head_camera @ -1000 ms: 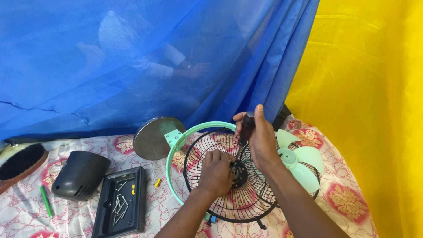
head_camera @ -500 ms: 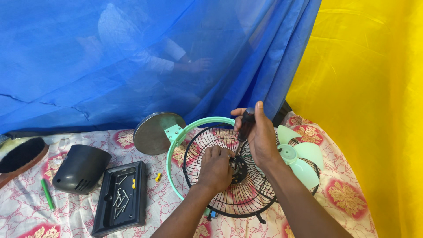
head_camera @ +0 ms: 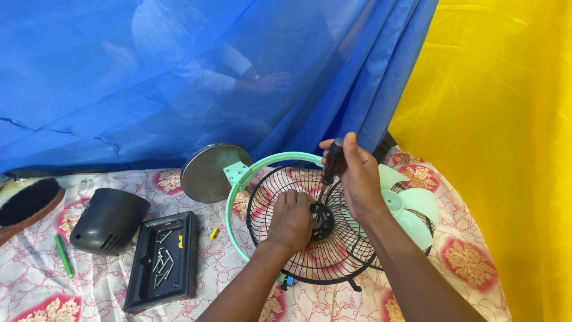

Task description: The person uses a screwdriver to remove screws from the front grille and motor housing of a small electric fan. They detach the front grille, then remove the motor and fan blade assembly from the stand, placing the parts on the table.

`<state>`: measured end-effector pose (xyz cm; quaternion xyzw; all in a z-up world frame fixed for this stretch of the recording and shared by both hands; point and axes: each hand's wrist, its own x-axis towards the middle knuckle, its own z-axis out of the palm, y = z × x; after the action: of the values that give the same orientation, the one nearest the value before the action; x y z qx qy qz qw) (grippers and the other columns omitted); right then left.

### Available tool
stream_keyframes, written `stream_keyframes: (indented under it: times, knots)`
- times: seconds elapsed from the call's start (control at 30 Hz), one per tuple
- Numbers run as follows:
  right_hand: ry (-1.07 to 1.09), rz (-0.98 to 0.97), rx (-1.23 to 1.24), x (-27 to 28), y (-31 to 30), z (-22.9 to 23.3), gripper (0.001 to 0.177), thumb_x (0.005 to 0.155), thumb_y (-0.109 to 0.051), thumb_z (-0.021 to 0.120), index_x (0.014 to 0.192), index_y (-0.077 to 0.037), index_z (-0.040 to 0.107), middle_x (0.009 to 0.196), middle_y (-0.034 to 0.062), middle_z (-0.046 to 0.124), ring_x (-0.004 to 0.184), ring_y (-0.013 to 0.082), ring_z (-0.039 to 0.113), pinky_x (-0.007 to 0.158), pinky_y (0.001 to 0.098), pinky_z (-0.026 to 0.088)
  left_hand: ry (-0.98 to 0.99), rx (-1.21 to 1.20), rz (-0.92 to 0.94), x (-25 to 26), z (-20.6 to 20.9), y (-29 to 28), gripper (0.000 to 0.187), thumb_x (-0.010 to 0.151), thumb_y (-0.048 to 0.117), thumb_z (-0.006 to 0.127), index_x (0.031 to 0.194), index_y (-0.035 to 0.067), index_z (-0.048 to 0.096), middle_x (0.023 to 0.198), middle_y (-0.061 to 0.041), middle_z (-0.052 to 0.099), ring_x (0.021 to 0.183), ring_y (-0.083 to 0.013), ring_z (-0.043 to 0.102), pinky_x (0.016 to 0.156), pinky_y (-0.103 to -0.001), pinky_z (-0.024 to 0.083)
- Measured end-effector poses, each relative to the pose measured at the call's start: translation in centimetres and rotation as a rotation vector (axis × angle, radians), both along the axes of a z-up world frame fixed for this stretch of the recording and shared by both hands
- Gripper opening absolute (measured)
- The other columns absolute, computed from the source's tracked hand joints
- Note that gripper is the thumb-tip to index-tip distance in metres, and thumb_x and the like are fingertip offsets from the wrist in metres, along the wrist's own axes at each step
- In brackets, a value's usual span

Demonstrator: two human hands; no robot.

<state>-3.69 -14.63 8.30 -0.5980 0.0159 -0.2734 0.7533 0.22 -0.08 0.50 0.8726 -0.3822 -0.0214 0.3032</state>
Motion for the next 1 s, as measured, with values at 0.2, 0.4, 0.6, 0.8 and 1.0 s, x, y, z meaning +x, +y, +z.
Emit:
stream_keyframes:
  times: [0.2, 0.4, 0.6, 0.8, 1.0]
  knots:
    - [-0.105, 0.152, 0.170, 0.26, -0.26, -0.45, 0.071, 0.111, -0.061, 0.034, 0.115, 0.003, 0.065, 0.075, 0.0048, 0.054, 0.074, 0.0157, 0.055, 0.075, 0.0328, 0.049, 0.064, -0.041, 0.027, -0.96, 0.51, -0.10, 0.056, 0.076, 0.001, 0.076, 0.126, 0.000, 0.051, 0.130, -0.021, 0.045, 0.125, -0.0369, 0.042, 0.109, -0.042, 0.036]
    - [-0.075, 0.057, 0.007, 0.24, -0.26, -0.78, 0.042, 0.106, -0.050, 0.050, 0.108, -0.008, 0.047, 0.097, 0.0108, 0.067, 0.083, 0.0160, 0.059, 0.080, 0.0350, 0.049, 0.001, -0.021, 0.013, -0.99, 0.53, 0.28, 0.056, 0.075, -0.002, 0.074, 0.126, 0.002, 0.053, 0.134, -0.020, 0.046, 0.128, -0.0365, 0.043, 0.110, -0.042, 0.036]
    - [-0.021, 0.019, -0.057, 0.18, -0.33, -0.57, 0.071, 0.109, -0.061, 0.037, 0.112, 0.004, 0.064, 0.089, 0.0088, 0.062, 0.085, 0.0152, 0.060, 0.084, 0.0324, 0.051, 0.018, 0.043, 0.001, -1.03, 1.01, 0.16, 0.056, 0.076, 0.003, 0.078, 0.125, 0.002, 0.052, 0.137, -0.020, 0.043, 0.131, -0.0367, 0.040, 0.112, -0.043, 0.032]
    - [-0.133, 0.061, 0.096, 0.36, -0.20, -0.48, 0.064, 0.108, -0.060, 0.033, 0.124, -0.002, 0.053, 0.088, 0.0076, 0.060, 0.085, 0.0160, 0.060, 0.084, 0.0311, 0.050, 0.029, 0.028, 0.005, -1.04, 1.05, 0.23, 0.047, 0.079, 0.005, 0.077, 0.122, 0.006, 0.059, 0.142, -0.020, 0.042, 0.134, -0.0368, 0.038, 0.112, -0.044, 0.032]
    - [-0.031, 0.036, 0.037, 0.44, -0.29, -0.37, 0.035, 0.106, -0.035, 0.056, 0.118, -0.004, 0.047, 0.105, 0.0087, 0.069, 0.090, 0.0139, 0.061, 0.089, 0.0317, 0.052, 0.013, 0.019, 0.010, -0.91, 0.49, 0.06, 0.044, 0.080, 0.009, 0.077, 0.120, 0.006, 0.060, 0.141, -0.020, 0.043, 0.134, -0.0370, 0.038, 0.112, -0.045, 0.032]
